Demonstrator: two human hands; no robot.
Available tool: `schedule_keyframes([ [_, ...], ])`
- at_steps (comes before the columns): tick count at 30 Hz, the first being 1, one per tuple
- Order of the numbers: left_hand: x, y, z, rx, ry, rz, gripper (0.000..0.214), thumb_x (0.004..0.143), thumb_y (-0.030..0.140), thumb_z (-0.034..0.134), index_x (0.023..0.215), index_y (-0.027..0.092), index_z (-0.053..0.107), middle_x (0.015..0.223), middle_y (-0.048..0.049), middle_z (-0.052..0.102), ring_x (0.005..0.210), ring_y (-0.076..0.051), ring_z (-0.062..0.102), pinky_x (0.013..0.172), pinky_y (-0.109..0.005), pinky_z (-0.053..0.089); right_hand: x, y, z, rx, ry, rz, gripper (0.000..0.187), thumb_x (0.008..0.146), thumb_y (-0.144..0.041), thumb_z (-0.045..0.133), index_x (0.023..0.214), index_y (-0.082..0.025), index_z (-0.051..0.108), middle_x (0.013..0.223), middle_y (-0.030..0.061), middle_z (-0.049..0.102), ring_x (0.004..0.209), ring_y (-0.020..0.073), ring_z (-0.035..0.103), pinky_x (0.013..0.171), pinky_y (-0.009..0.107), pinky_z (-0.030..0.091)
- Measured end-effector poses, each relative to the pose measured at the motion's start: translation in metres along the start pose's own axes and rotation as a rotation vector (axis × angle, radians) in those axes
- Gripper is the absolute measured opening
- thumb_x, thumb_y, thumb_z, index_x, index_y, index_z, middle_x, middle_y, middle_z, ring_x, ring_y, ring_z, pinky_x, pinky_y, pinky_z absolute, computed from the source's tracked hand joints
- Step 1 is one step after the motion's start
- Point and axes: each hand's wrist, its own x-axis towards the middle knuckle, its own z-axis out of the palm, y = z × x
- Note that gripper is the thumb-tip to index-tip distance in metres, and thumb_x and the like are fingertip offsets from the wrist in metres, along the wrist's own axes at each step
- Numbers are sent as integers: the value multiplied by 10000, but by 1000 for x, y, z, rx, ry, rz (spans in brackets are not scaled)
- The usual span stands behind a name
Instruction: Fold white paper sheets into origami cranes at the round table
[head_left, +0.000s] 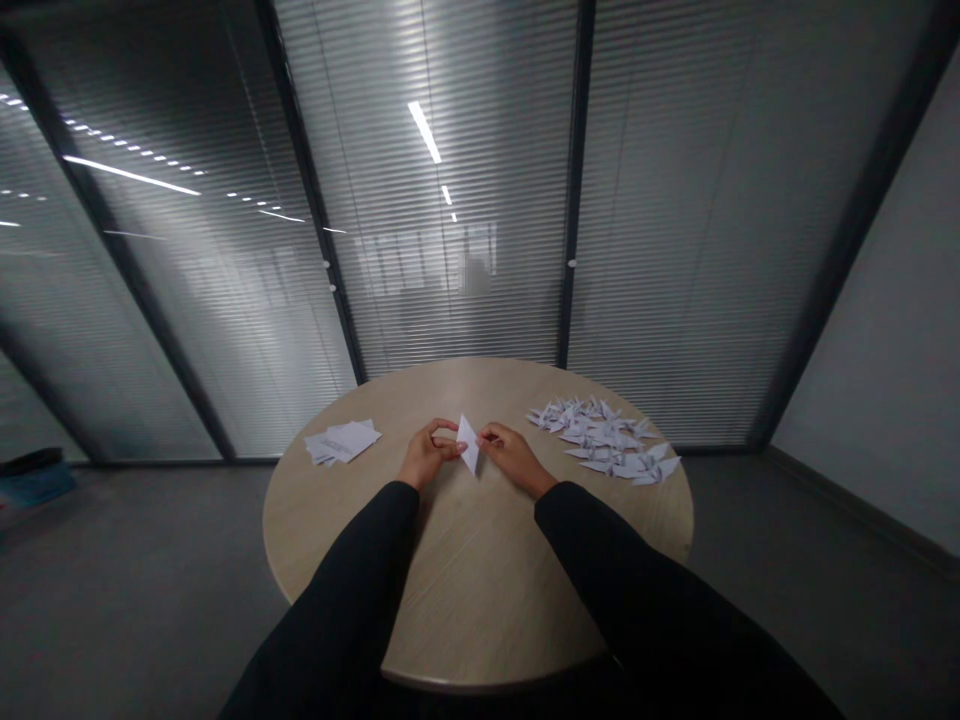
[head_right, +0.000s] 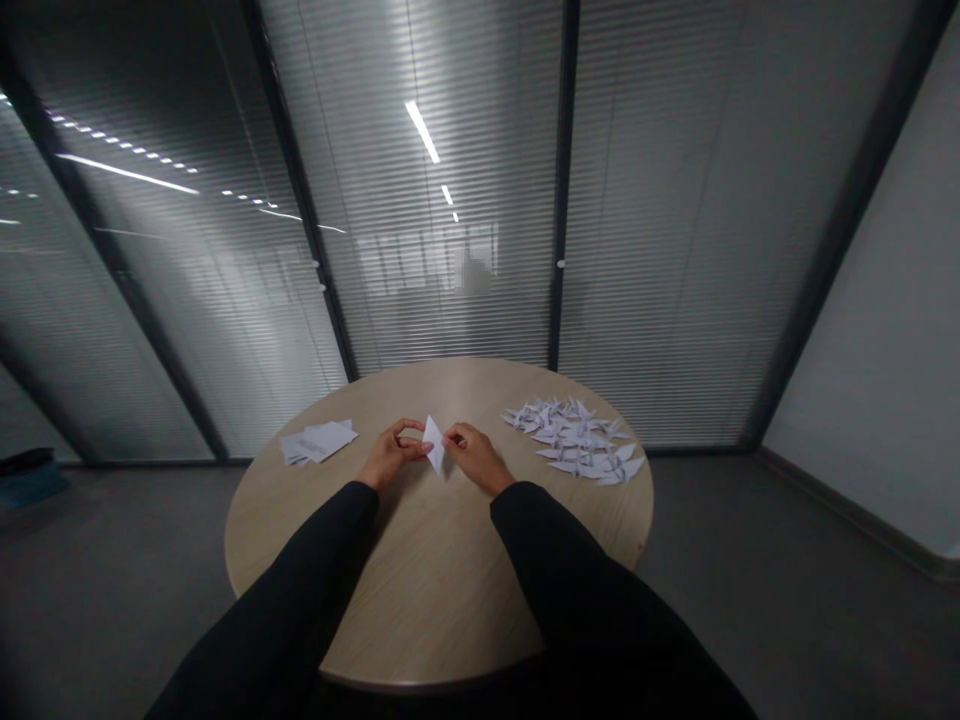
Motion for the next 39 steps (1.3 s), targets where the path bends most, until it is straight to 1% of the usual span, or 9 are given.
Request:
schedule_keyframes([
  [4, 1, -5, 0, -24, 19, -23, 591, 466, 352, 816, 942, 129, 546, 615, -29, 673, 545, -143, 619, 593, -274, 496, 0, -2, -1, -14, 16, -3, 171, 785, -306, 503, 721, -162, 569, 711, 3, 576, 706, 137, 532, 663, 251, 395],
  [8, 1, -9, 3, -58, 21, -52, 658, 467, 363, 819, 1019, 121, 556, 681, -50, 686, 603, -147, 630, 645, -281, 498, 0, -2, 0, 9, 62, -3, 167, 777, -307, 520, 728, -159, 579, 721, 8, 589, 703, 139, 547, 669, 257, 411],
  [12, 0, -10, 7, 40, -70, -52, 467, 522, 445, 772, 799, 89, 652, 676, -77, 678, 599, -147, 616, 595, -243, 472, 1, -1, 1, 72, 46, 7, 165, 771, -307, 537, 727, -158, 593, 726, 11, 613, 695, 136, 567, 675, 258, 428],
  [14, -1, -9, 9, 86, -110, -50, 433, 561, 494, 728, 715, 93, 672, 671, -87, 678, 609, -157, 620, 571, -235, 462, 0, -2, 2, 76, 30, 9, 161, 765, -303, 549, 717, -158, 600, 713, 9, 618, 684, 134, 568, 673, 256, 428],
  [18, -3, -8, 8, 94, -117, -83, 450, 545, 533, 716, 698, 111, 694, 659, -91, 681, 616, -181, 636, 558, -250, 465, 0, -2, 1, 87, 17, 14, 164, 754, -310, 560, 728, -156, 609, 726, 13, 620, 698, 137, 564, 677, 258, 426],
  [23, -5, -5, 8, 90, -178, -115, 461, 491, 488, 764, 695, 81, 690, 642, -108, 680, 590, -197, 643, 548, -264, 463, 0, -7, 1, 162, 3, 65, 210, 706, -346, 612, 770, -147, 619, 732, 15, 618, 696, 141, 563, 648, 251, 431],
  [28, -11, 0, 13, 112, -269, -159, 404, 482, 444, 777, 663, 95, 687, 614, -87, 676, 569, -184, 637, 546, -258, 460, -3, -12, 3, 270, -81, 116, 222, 661, -356, 656, 687, -141, 611, 649, 4, 613, 598, 131, 562, 565, 235, 430],
  [33, -10, 1, 12, 119, -287, -194, 361, 513, 426, 767, 659, 104, 692, 632, -83, 681, 570, -183, 635, 590, -285, 477, -1, -10, 2, 286, -9, 103, 218, 642, -357, 671, 660, -143, 634, 638, 8, 625, 598, 135, 565, 596, 252, 437],
  [39, -10, 2, 11, 148, -289, -177, 336, 556, 413, 748, 671, 101, 700, 614, -82, 679, 541, -163, 620, 570, -266, 469, 1, -14, -2, 306, 102, 160, 239, 622, -386, 679, 612, -151, 634, 601, -2, 602, 587, 135, 538, 591, 254, 413],
])
